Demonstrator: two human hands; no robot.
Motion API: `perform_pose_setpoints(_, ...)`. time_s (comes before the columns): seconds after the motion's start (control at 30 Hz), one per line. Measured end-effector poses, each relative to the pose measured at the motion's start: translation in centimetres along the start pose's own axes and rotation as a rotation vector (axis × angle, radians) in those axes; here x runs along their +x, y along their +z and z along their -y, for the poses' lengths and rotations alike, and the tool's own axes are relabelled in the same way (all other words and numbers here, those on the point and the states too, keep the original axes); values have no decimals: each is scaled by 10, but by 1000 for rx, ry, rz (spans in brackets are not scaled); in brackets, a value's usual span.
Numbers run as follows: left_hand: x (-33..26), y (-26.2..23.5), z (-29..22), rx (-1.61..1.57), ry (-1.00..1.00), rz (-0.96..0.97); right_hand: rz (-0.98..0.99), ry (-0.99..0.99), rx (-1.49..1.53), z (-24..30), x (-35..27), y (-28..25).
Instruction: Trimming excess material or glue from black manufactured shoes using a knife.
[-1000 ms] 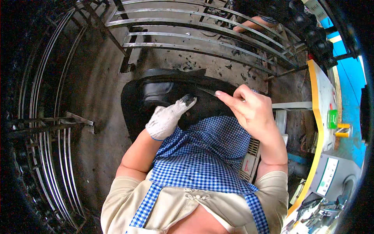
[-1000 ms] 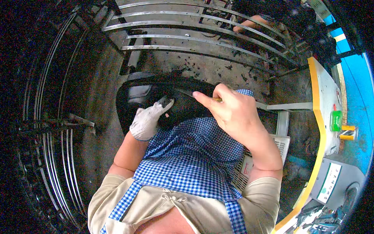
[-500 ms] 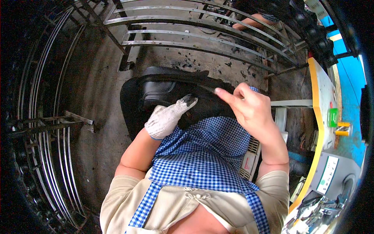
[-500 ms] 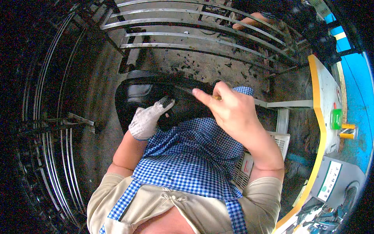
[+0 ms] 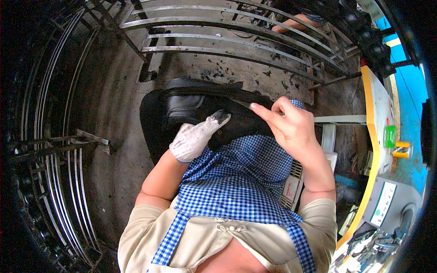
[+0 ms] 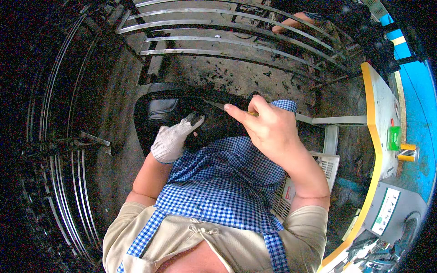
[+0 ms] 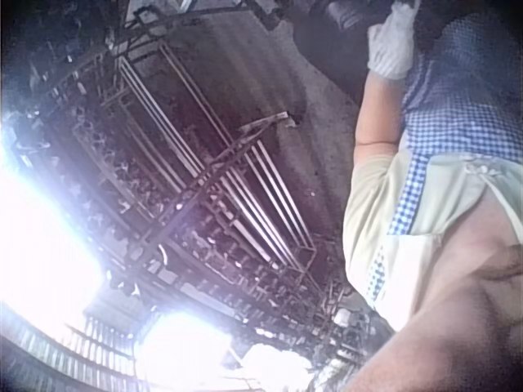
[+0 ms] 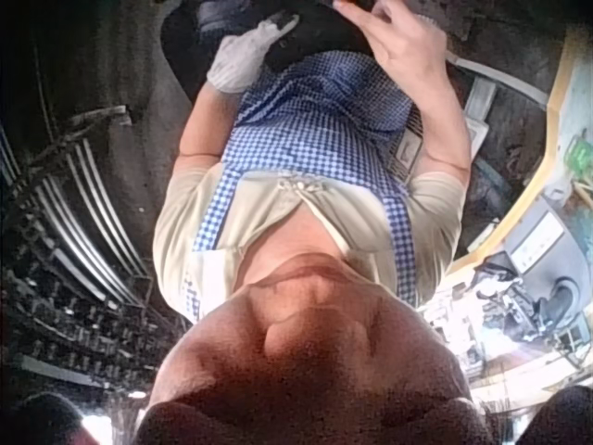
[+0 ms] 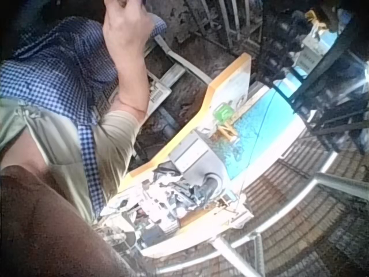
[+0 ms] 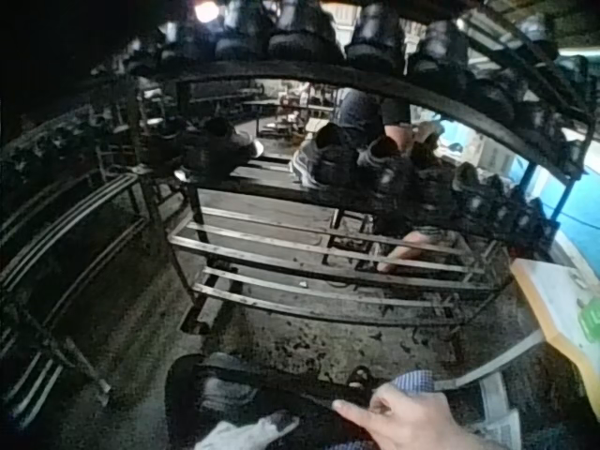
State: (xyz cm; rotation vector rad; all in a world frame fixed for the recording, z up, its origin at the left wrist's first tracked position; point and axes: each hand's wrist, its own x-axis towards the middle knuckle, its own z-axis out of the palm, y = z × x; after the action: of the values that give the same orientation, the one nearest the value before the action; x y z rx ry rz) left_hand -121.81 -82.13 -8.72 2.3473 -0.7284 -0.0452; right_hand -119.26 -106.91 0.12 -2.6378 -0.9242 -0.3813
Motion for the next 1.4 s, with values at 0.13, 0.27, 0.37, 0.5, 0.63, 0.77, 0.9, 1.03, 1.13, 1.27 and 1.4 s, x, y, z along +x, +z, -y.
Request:
perform_pose_setpoints(0.13, 1, -3, -5, -39, -108, 145, 71, 4, 95, -6, -3, -5)
perform_pose_setpoints(0.27, 0, 1, -2, 22, -44, 101, 17, -9, 44, -5, -1, 2)
perform_pose_setpoints(0.37, 0, 0, -1, 6, -47, 84, 4, 11, -12, -1, -2, 5)
perform_pose_setpoints(0.5, 2, -5, -5, 92, -92, 128, 17, 39, 99, -5, 0, -7)
perform_pose_setpoints(0.63, 3, -4, -6, 45, -105, 148, 48, 0, 54, -6, 1, -16)
perform_pose_setpoints(0.77, 4, -3, -5, -212, -130, 110, 35, -17, -48, 2, 5, -16)
perform_pose_setpoints(0.9, 1, -6, -8, 68, -104, 179, 57, -20, -75, 3, 4, -19)
perform_pose_setpoints(1.03, 2, -5, -3, 20, -69, 115, 14, -50, -50, 0, 6, -14)
perform_pose_setpoints(1.13, 1, -5, -3, 63, -151, 206, 36, -47, -52, -1, 4, -17)
perform_pose_setpoints(1.27, 2, -2, -1, -21, -72, 128, 42, -57, -33, -3, 8, -9)
perform_pose_setpoints(1.4, 5, -2, -6, -404, -217, 87, 43, -48, -4, -5, 5, -13)
